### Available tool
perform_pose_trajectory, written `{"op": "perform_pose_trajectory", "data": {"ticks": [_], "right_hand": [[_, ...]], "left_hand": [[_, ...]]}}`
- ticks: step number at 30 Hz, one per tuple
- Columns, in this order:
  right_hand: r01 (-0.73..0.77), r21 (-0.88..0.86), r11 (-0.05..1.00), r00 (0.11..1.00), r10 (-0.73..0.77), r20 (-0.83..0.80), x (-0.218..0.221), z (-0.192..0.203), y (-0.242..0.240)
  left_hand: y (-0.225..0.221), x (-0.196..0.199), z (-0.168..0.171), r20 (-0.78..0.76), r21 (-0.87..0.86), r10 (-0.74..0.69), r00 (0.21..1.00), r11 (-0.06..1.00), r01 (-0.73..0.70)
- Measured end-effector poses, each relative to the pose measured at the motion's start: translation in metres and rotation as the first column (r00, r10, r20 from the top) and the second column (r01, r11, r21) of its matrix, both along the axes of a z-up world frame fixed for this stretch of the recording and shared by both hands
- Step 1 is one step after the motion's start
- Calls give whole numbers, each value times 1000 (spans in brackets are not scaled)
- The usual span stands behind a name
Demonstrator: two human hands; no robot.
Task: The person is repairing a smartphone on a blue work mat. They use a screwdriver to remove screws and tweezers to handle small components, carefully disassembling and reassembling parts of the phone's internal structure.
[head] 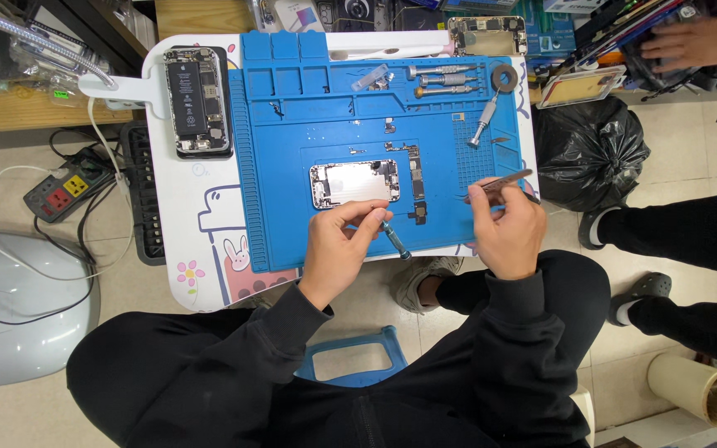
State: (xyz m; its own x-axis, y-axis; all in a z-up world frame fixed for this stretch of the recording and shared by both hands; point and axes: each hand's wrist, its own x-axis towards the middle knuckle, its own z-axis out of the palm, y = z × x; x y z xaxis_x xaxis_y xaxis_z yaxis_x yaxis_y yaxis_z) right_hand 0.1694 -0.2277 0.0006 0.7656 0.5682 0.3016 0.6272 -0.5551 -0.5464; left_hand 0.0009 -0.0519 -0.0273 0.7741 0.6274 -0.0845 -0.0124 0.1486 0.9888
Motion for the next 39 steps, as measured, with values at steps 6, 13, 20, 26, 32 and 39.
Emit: {"op": "perform_pose_trajectory", "data": {"ticks": [6,13,20,26,32,39], "right_hand": [[-162,548,821,939,300,-171,-32,-16,16],[-247,571,783,912,387,-136,-50,-13,30],[-255,541,801,915,381,-133,-50,-13,34],[-260,525,810,906,393,-157,-47,-16,32],[-230,519,824,911,370,-184,-49,-15,32],[-208,520,828,913,355,-200,-50,-15,34]], "left_hand": [[-5,2,-1,-17,9,-47,999,999,47],[-7,0,-6,-40,5,-111,993,994,111],[-7,0,-3,-35,18,-154,988,988,154],[-6,1,-3,-26,20,-163,986,986,163],[-6,1,-2,-17,20,-164,986,986,165],[-6,0,-3,-12,14,-160,987,987,160]]}}
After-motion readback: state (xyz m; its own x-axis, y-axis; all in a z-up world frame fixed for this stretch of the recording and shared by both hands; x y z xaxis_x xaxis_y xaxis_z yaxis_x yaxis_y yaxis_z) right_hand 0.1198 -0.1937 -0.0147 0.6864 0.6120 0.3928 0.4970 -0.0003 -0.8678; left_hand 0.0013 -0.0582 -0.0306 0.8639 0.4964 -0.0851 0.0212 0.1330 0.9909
